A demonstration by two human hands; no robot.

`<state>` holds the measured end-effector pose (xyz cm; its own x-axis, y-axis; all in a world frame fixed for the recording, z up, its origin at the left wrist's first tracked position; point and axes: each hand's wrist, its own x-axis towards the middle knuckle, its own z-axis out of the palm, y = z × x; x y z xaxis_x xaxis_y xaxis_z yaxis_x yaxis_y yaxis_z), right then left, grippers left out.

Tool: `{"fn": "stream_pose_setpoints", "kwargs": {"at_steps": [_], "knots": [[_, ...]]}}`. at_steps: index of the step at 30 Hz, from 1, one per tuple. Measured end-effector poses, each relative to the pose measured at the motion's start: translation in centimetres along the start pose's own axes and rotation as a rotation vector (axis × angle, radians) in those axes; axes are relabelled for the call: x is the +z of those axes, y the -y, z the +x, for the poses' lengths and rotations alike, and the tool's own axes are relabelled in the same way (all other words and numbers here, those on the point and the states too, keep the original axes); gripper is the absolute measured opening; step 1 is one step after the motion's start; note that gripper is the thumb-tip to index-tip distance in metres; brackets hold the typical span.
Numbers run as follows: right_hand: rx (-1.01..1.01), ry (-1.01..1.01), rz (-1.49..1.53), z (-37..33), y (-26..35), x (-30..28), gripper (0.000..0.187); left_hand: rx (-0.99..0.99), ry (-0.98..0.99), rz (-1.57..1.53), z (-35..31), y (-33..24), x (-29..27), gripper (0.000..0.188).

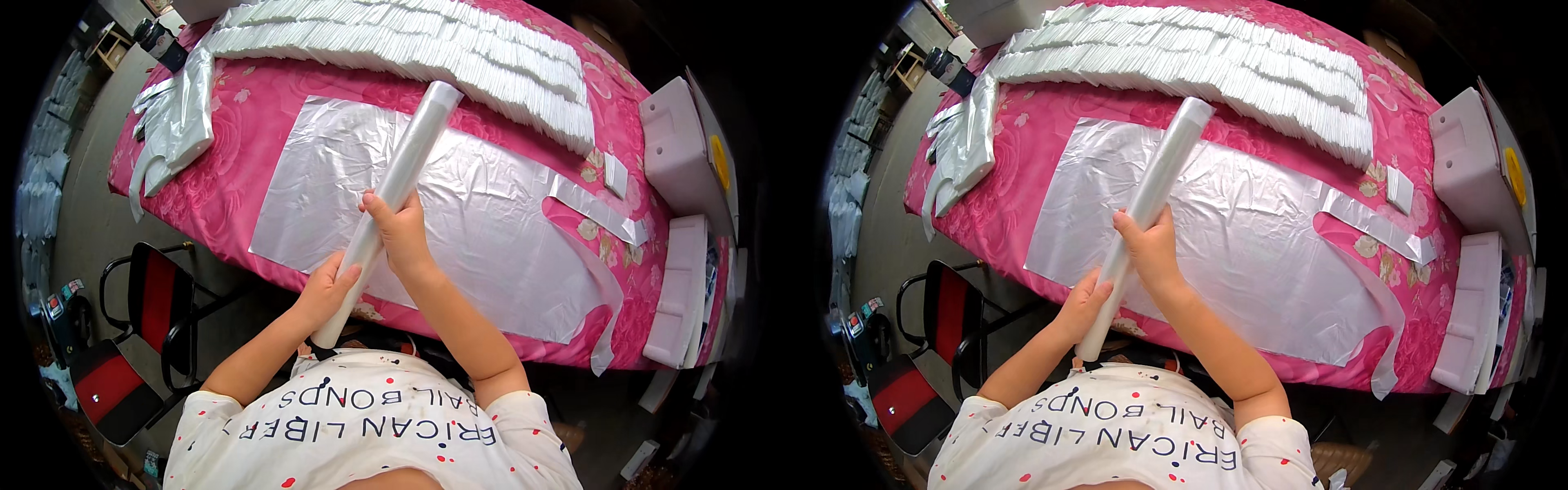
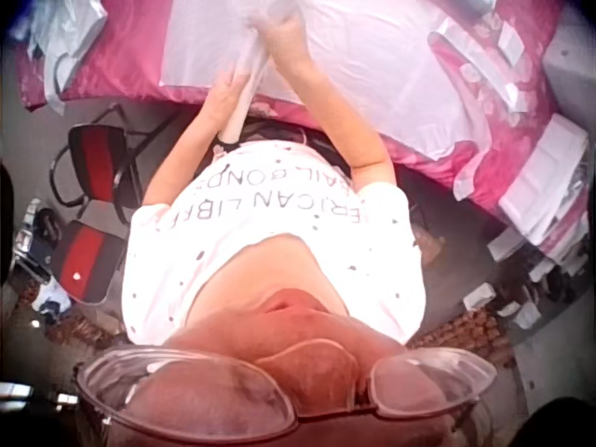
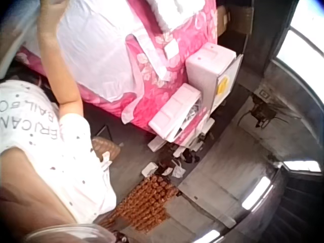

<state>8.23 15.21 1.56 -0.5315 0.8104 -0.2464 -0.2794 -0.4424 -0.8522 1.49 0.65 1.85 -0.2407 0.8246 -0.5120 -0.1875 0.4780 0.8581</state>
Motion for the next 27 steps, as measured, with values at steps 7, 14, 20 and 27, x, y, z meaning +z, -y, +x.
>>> {"fn": "stream_pose_setpoints", "kwargs": {"at_steps": [7,14,20,27], "knots": [[-0.16,-0.254,-0.125,4.9,4.5,-11.8,0.05,-0.414,0.339,0.027,-2.5,1.5,-2.8,0.03],[0.178,0.039,-0.648,3.6,8.2,-14.5,0.025,-0.507,0.326,0.065,-3.7,3.2,-3.7,0.032],[0.375,0.262,-0.739,3.3,8.7,-13.9,0.021,-0.479,0.342,0.047,-3.6,3.6,-4.0,0.036],[0.315,0.299,-0.661,3.2,8.3,-15.2,0.013,-0.416,0.386,0.045,-3.6,3.5,-3.9,0.04]]}}
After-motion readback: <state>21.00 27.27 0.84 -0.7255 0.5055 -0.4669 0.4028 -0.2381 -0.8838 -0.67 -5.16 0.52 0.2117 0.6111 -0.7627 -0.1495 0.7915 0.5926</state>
